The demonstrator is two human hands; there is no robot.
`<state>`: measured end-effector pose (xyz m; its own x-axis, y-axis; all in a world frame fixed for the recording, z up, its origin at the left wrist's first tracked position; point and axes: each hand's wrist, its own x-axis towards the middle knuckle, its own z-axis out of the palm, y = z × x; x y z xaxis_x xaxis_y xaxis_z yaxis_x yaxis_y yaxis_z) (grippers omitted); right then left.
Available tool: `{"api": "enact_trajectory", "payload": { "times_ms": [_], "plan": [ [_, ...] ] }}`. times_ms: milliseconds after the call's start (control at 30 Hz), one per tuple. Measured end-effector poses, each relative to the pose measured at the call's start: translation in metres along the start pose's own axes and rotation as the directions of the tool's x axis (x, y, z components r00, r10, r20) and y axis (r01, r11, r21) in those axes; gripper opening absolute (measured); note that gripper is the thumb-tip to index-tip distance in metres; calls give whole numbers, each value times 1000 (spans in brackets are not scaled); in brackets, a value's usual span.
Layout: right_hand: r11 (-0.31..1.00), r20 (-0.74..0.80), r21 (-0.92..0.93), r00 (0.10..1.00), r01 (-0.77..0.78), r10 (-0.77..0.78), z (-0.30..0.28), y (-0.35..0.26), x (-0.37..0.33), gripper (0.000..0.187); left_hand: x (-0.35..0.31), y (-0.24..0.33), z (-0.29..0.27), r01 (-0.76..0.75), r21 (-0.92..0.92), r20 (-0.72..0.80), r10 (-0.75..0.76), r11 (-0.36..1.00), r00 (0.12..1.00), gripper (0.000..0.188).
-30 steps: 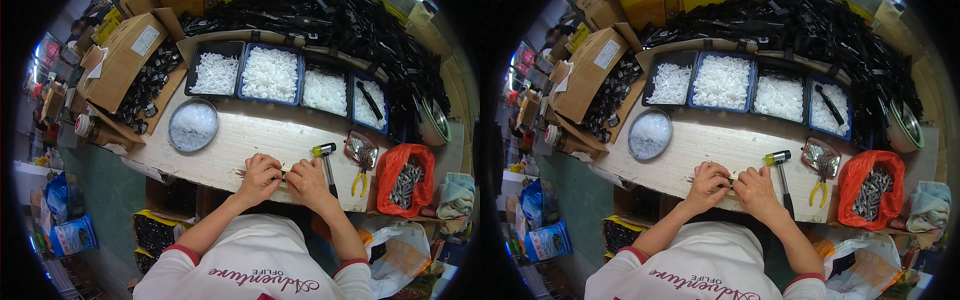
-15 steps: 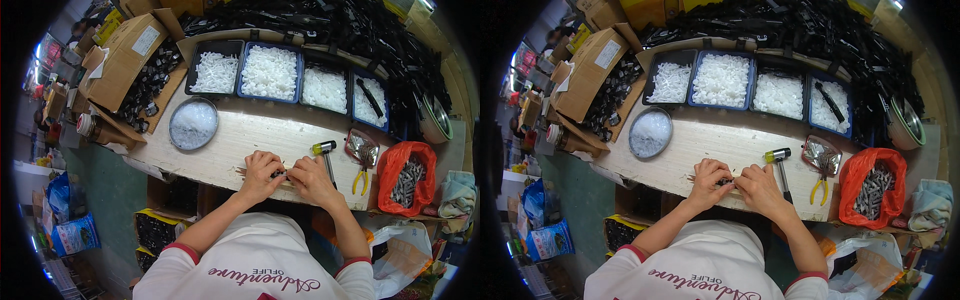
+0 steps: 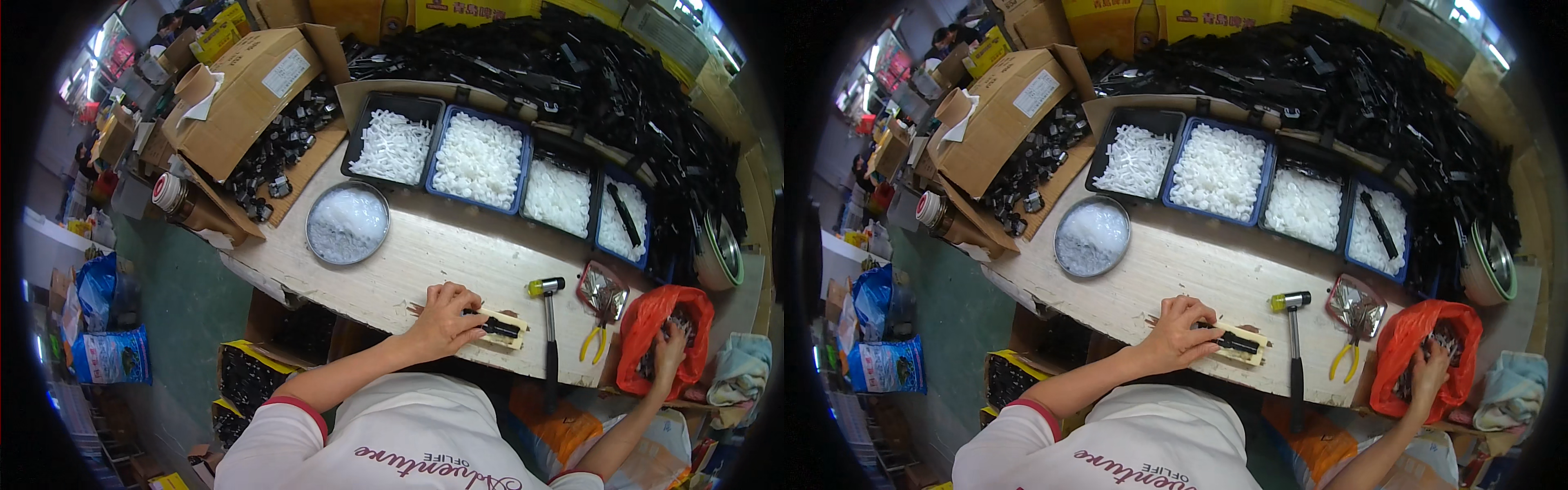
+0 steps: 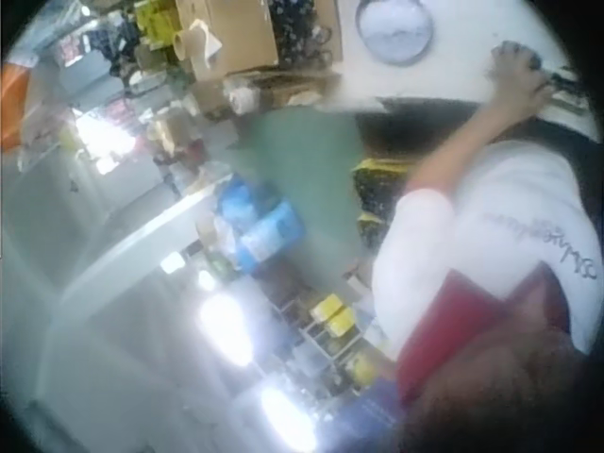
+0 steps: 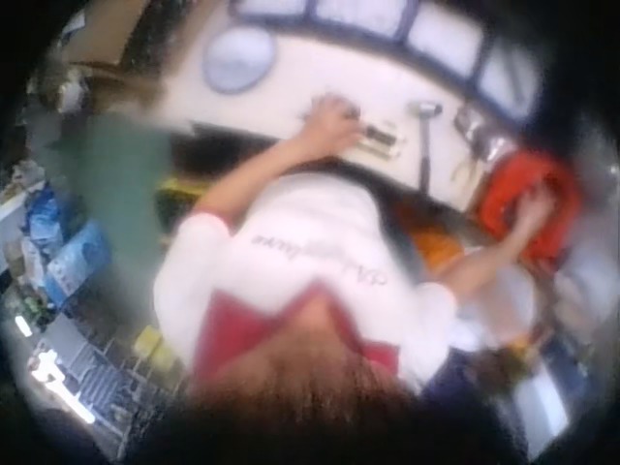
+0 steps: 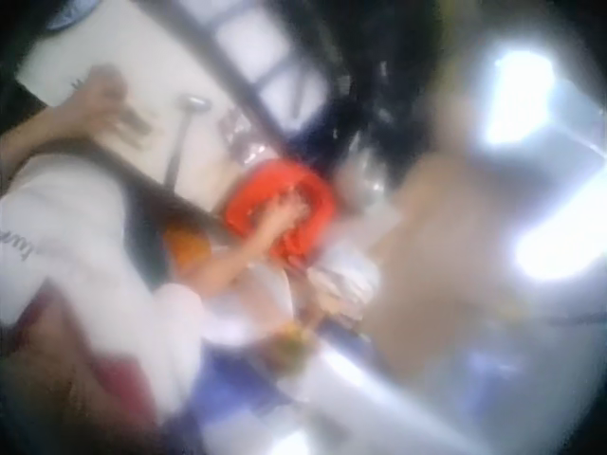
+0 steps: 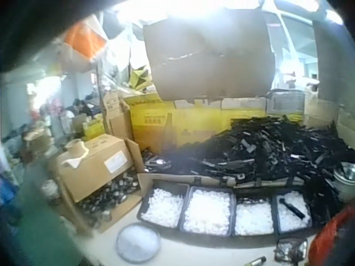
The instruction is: The person assembles small metal lock components at a workbench. They place a white plastic piece and a metal pin into a wooden jig, then use a hammer to secure the parts. The person repeats this process for multiple units, placing the finished assemblies into a tray.
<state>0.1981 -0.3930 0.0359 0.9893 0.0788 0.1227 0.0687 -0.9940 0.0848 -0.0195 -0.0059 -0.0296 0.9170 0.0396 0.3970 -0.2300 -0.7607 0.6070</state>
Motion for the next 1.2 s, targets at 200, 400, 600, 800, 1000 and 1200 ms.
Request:
{"api": "enact_trajectory", "payload": {
  "times_ms": [200,400,600,800,1000,1200],
  "plan": [
    [978,-136,155,984,137,-116,32,12,18,32,69,-72,-60,216,303,-307,-119,928,944,20],
    [905,-197,409,980,115,-35,41,16,27,26,143,-175,-85,507,534,-436,-293,677,851,12],
    [935,-431,212,886,286,-173,33,-5,29,27,147,-184,-95,464,312,-432,-311,829,846,13],
    [893,-392,379,916,242,-82,46,9,42,30,149,-171,-126,204,-549,-499,-514,810,698,11],
    [382,-311,901,922,208,233,43,24,45,21,134,-158,-140,123,-852,-296,-661,509,690,17],
    [-201,23,979,975,23,222,27,53,36,26,79,-119,-141,306,-746,-188,-628,592,755,17]
  ]
}}
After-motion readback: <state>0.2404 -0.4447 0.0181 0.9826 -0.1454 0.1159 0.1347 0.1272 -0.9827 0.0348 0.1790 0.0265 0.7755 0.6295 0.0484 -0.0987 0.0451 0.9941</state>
